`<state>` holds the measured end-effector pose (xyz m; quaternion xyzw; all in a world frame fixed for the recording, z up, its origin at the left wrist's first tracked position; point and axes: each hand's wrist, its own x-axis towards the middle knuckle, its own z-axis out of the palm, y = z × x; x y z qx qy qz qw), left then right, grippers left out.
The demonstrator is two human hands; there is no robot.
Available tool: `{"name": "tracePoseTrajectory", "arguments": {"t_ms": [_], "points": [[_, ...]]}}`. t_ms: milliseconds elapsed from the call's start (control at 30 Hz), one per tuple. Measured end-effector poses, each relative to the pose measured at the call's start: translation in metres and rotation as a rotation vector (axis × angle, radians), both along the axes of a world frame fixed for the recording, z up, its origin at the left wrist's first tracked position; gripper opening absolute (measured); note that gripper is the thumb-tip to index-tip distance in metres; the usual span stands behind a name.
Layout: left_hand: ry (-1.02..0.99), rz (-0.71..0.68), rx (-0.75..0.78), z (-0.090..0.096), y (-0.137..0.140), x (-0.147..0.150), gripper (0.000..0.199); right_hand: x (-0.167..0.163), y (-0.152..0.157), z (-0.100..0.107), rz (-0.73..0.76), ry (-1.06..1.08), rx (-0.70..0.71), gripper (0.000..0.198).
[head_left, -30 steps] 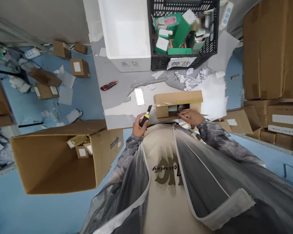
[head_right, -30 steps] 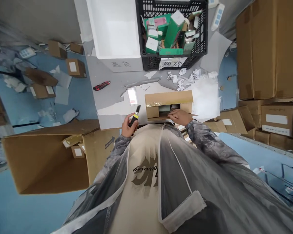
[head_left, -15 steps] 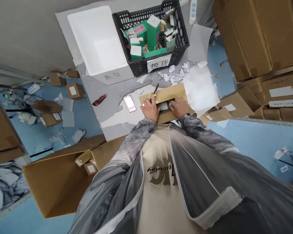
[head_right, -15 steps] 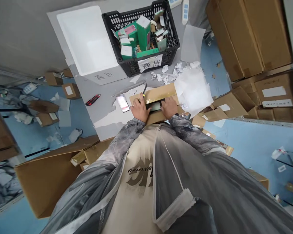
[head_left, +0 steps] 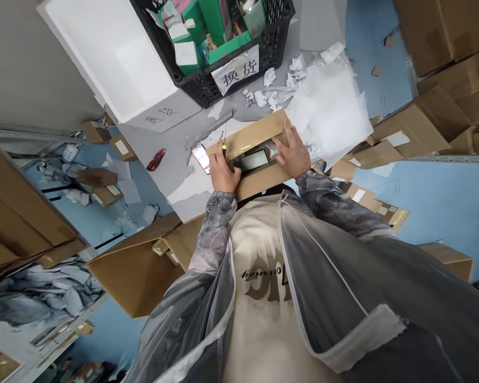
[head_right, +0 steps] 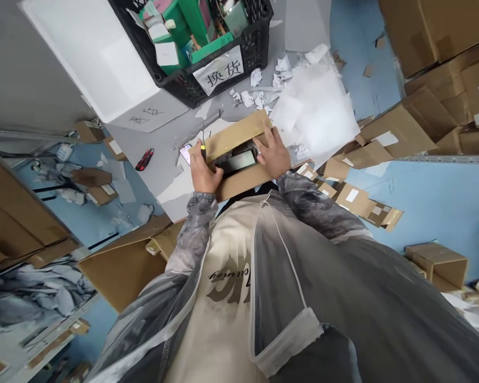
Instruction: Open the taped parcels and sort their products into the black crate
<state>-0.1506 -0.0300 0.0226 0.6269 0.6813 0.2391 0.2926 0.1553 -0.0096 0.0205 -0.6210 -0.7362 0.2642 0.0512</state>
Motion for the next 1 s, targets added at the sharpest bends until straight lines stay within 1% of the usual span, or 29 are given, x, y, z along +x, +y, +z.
{"name": "tracePoseTrajectory", "arguments": {"t_ms": [100, 200, 267, 367, 433, 500, 600, 667, 733, 767, 833, 867, 900, 933, 1000], "points": [[-0.015, 0.050, 0.014, 0.001, -0.003, -0.003, 0.105, -0.003, -0.003, 0.006, -0.005, -0.014, -0.017, 0.064], [-0.060, 0.146, 0.011, -0.001, -0.004, -0.006, 0.107, -0.003, -0.005, 0.013, -0.030, -0.046, -0.043, 0.066], [-0.111, 0.249, 0.024, -0.006, -0.005, -0.010, 0.111, 0.000, -0.003, 0.015, -0.118, -0.089, -0.049, 0.071], [-0.210, 0.430, 0.078, -0.015, -0.007, -0.025, 0.116, 0.010, 0.006, 0.014, -0.298, -0.135, -0.033, 0.078], [-0.261, 0.535, 0.107, -0.018, -0.010, -0.040, 0.115, 0.015, 0.012, 0.013, -0.328, -0.102, -0.005, 0.079], [-0.276, 0.595, 0.103, -0.017, -0.016, -0.056, 0.110, 0.017, 0.014, 0.011, -0.286, -0.048, 0.030, 0.080], [-0.267, 0.594, 0.050, -0.011, -0.031, -0.072, 0.100, 0.018, 0.009, 0.007, -0.220, -0.041, 0.043, 0.079], [-0.287, 0.575, 0.012, -0.009, -0.043, -0.073, 0.097, 0.019, 0.003, 0.003, -0.206, -0.063, 0.059, 0.076], [-0.337, 0.582, -0.012, -0.010, -0.053, -0.068, 0.098, 0.023, -0.003, -0.001, -0.198, -0.063, 0.119, 0.077], [-0.373, 0.609, -0.017, -0.011, -0.056, -0.064, 0.098, 0.026, -0.006, -0.003, -0.195, -0.051, 0.156, 0.082], [-0.454, 0.725, -0.047, -0.015, -0.062, -0.058, 0.088, 0.032, -0.010, -0.005, -0.186, -0.009, 0.208, 0.098], [-0.475, 0.793, -0.088, -0.016, -0.064, -0.056, 0.080, 0.034, -0.011, -0.005, -0.183, 0.017, 0.218, 0.104], [-0.465, 0.816, -0.152, -0.017, -0.067, -0.055, 0.074, 0.037, -0.012, -0.005, -0.183, 0.041, 0.218, 0.108], [-0.430, 0.786, -0.226, -0.017, -0.070, -0.055, 0.070, 0.039, -0.013, -0.005, -0.187, 0.061, 0.210, 0.109], [-0.328, 0.605, -0.349, -0.014, -0.078, -0.057, 0.063, 0.041, -0.012, -0.004, -0.204, 0.092, 0.191, 0.110]]}}
